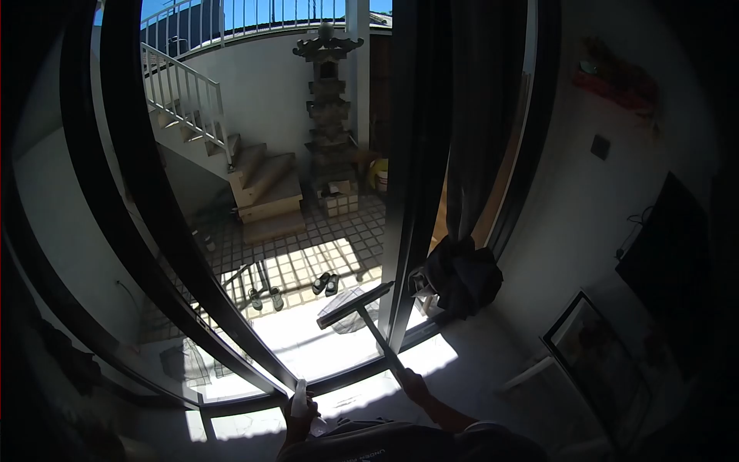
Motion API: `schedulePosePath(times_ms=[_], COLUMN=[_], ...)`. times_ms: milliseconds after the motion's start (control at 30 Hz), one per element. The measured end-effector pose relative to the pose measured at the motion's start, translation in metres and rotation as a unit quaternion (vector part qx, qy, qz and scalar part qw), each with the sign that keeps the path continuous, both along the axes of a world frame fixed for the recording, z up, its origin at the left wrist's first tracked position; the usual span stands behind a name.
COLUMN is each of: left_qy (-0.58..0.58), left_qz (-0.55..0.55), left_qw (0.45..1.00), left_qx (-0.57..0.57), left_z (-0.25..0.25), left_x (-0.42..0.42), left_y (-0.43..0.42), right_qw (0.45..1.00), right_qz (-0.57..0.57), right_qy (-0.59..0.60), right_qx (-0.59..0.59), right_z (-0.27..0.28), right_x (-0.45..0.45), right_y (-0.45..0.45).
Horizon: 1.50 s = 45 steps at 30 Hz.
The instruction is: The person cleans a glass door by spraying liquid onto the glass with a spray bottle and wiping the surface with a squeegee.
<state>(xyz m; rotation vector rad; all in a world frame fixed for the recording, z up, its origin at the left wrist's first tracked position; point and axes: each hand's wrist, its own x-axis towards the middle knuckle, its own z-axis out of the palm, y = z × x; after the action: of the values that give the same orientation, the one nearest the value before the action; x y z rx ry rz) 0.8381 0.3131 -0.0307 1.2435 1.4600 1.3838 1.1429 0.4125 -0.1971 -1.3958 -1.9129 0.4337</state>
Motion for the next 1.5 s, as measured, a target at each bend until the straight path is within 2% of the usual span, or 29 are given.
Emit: schedulePosePath(times_ms=[33, 67, 100, 133, 167, 200, 233, 267, 300, 333, 367, 433, 533, 600, 633, 733, 767, 900, 967, 1033, 1167, 1233, 1300, 1333, 1367, 1400, 1433, 1467, 1500], left_qy=[0.174, 0.216, 0.213, 0.164, 0.115, 0.143, 0.171, 0.079, 0.055, 0.031, 0.063, 0.071, 0.126, 0.153, 0.089, 0.096, 0.097, 0.152, 0.155, 0.171, 0.088, 0.038, 0.023, 0.019, 0.013, 0.042, 0.07, -0.01, -0.01], left_qz=[0.02, 0.041, 0.037, 0.037, 0.039, 0.042, 0.045, 0.021, 0.013, 0.005, 0.018, 0.035, 0.084, 0.059, 0.101, 0.099, 0.099, 0.087, 0.081, 0.043, 0.026, 0.019, 0.003, -0.002, -0.011, -0.017, -0.021, -0.007, 0.0], left_qw=[0.984, 0.974, 0.974, 0.984, 0.991, 0.989, 0.983, 0.996, 0.998, 0.997, 0.996, 0.995, 0.987, 0.98, 0.99, 0.988, 0.988, 0.981, 0.981, 0.984, 0.996, 0.999, 1.0, 1.0, 1.0, 0.999, 0.997, 1.0, 1.0], left_qx=[-0.032, 0.064, 0.061, 0.062, 0.064, 0.005, -0.052, 0.022, -0.025, -0.071, -0.057, -0.058, -0.046, 0.108, -0.043, -0.072, -0.072, -0.078, -0.084, 0.013, -0.011, -0.022, -0.02, -0.021, -0.021, -0.004, 0.014, -0.005, -0.003], left_z=[-0.002, -0.036, -0.029, -0.011, -0.002, -0.007, -0.013, 0.011, 0.018, 0.024, 0.036, 0.03, 0.02, -0.015, 0.032, 0.019, 0.017, 0.016, 0.006, -0.008, 0.007, 0.001, 0.0, 0.002, -0.004, -0.013, -0.018, -0.019, -0.026], left_x=[-0.005, -0.018, -0.016, -0.014, -0.014, -0.015, -0.017, -0.007, -0.003, -0.001, 0.003, -0.005, -0.015, -0.035, -0.015, -0.02, -0.02, -0.019, -0.021, -0.025, -0.01, -0.007, -0.007, -0.007, -0.01, -0.013, -0.015, -0.012, -0.016], left_y=[0.007, 0.012, 0.007, 0.002, -0.002, 0.001, 0.004, -0.007, -0.01, -0.012, -0.015, -0.021, -0.023, -0.022, -0.03, -0.029, -0.028, -0.026, -0.023, -0.02, -0.02, -0.018, -0.015, -0.014, -0.014, -0.011, -0.007, -0.009, -0.01], right_qw=[0.999, 0.995, 0.995, 0.993, 0.984, 0.971, 0.971, 0.964, 0.955, 0.946, 0.937, 0.943, 0.922, 0.925, 0.924, 0.914, 0.903, 0.908, 0.941, 0.943, 0.926, 0.933, 0.951, 0.964, 0.968, 0.961, 0.97, 0.977, 0.972], right_qz=[-0.013, -0.028, -0.037, -0.02, -0.023, 0.008, -0.035, -0.012, -0.018, -0.011, -0.021, 0.023, 0.001, -0.018, -0.028, -0.053, -0.07, -0.065, -0.082, -0.061, -0.064, -0.088, -0.078, -0.059, -0.101, -0.09, -0.081, -0.089, -0.075], right_qy=[0.046, 0.093, 0.062, 0.118, 0.179, 0.222, 0.16, 0.206, 0.197, 0.236, 0.176, 0.219, 0.226, 0.22, 0.225, 0.214, 0.195, 0.188, 0.18, 0.196, 0.177, 0.216, 0.203, 0.223, 0.199, 0.185, 0.208, 0.166, 0.208], right_qx=[0.01, 0.014, 0.071, -0.01, 0.014, 0.087, 0.175, 0.169, 0.221, 0.223, 0.302, 0.25, 0.313, 0.308, 0.307, 0.342, 0.376, 0.368, 0.274, 0.261, 0.328, 0.273, 0.22, 0.133, 0.118, 0.183, 0.099, 0.102, 0.083], right_z=[0.028, 0.056, 0.108, 0.166, 0.225, 0.242, 0.285, 0.32, 0.351, 0.385, 0.413, 0.479, 0.539, 0.565, 0.574, 0.59, 0.59, 0.571, 0.544, 0.512, 0.399, 0.364, 0.287, 0.254, 0.223, 0.196, 0.163, 0.116, 0.091], right_x=[-0.007, -0.017, -0.027, -0.035, -0.046, -0.051, -0.057, -0.062, -0.065, -0.07, -0.069, -0.067, -0.064, -0.061, -0.059, -0.052, -0.049, -0.037, -0.032, -0.031, -0.035, -0.045, -0.045, -0.043, -0.049, -0.055, -0.055, -0.057, -0.059], right_y=[0.016, 0.031, 0.048, 0.061, 0.071, 0.103, 0.118, 0.135, 0.154, 0.165, 0.184, 0.191, 0.223, 0.235, 0.239, 0.255, 0.26, 0.258, 0.261, 0.253, 0.264, 0.225, 0.234, 0.223, 0.207, 0.19, 0.177, 0.171, 0.153])
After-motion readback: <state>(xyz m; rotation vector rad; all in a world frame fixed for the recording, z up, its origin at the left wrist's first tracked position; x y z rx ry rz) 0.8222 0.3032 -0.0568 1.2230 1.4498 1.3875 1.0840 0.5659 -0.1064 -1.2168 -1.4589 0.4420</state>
